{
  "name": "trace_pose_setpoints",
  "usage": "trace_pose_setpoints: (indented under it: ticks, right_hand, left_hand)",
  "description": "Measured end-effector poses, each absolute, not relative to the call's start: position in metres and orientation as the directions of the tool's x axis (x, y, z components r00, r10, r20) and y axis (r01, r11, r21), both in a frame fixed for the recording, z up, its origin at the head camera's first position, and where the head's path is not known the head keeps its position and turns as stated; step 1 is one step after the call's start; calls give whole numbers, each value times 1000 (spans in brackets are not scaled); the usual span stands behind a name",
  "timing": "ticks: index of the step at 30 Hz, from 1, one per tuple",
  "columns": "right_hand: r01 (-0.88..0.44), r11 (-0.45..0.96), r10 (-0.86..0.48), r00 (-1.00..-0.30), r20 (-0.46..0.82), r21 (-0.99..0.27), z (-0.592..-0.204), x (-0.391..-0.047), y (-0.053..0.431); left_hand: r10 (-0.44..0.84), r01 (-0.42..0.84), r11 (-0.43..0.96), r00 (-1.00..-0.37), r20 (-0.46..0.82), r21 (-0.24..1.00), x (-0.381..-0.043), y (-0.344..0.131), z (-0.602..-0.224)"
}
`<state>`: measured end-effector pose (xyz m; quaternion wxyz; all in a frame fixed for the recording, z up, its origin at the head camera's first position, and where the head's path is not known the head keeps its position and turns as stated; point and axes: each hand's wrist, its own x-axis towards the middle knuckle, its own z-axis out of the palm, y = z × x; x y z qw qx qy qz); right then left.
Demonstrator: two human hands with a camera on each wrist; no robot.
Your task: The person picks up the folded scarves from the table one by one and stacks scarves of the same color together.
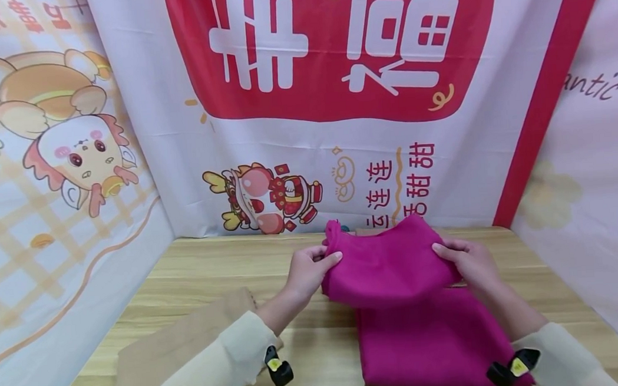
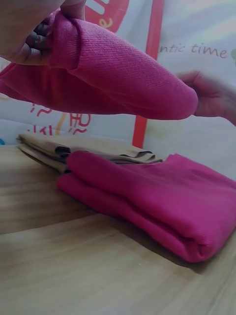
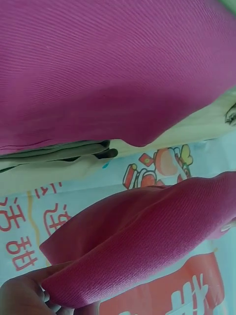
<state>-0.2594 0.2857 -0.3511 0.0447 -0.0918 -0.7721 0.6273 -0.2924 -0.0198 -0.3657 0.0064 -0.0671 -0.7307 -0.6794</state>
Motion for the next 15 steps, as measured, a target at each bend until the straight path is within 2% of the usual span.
trace_pose_setpoints:
  ticks: [7,15]
  right_hand:
    - [43,246,199,-980,7,-968,-354,-251,301]
    - [59,251,163,-986,-18,-966,-356,-238,316]
  left_hand:
    - [127,96,32,-988,92,995,-285,-10,-368]
    - [173,64,7,-983,62,998,-276,0,-371]
